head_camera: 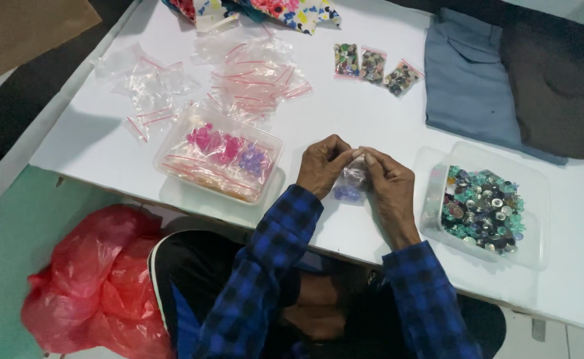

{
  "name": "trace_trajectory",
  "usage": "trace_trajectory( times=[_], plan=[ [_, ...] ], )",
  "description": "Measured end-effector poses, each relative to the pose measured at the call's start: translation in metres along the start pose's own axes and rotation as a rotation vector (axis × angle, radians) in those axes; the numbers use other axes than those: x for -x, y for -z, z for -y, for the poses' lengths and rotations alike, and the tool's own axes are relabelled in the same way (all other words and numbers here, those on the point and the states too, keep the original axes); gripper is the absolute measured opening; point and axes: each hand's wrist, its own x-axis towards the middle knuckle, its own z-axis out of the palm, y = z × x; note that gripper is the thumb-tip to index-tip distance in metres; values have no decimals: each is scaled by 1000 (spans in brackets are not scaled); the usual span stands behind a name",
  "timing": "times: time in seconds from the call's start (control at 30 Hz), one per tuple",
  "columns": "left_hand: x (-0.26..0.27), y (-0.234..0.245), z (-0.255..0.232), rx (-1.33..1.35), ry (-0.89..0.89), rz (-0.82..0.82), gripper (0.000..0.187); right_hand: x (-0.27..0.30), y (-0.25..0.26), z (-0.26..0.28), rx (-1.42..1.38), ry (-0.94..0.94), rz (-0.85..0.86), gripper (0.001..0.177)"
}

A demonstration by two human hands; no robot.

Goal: Sorting small decorative buttons and placing them into small plastic zip-lock bags

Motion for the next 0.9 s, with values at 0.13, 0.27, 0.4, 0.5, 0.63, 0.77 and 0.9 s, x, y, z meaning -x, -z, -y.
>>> trace_trajectory(
  times=[0.13,0.27,0.4,0.5,0.63,0.77,0.9],
  plan=[
    [3,-1,-6,17,-24,-36,17,-5,5,-27,-49,-43,34,32],
    [7,-1,-21,23,-8,-89,17,3,0,-4,17,-18,70,33],
    [2,0,-25,102,10,-185,20,1,3,-10,2,-25,168,55],
    [7,-11,-37,151,13,-264,19,-4,16,-38,108,-2,157,36],
    [9,-20,-29,187,14,-291,15,5,1,-21,-104,-36,7,26],
    [17,-24,-38,182,46,-303,15,4,4,-31,-305,-83,-126,24],
    [30,-29,-43,133,100,-354,24,3,9,-28,-318,-101,-199,19]
  ],
)
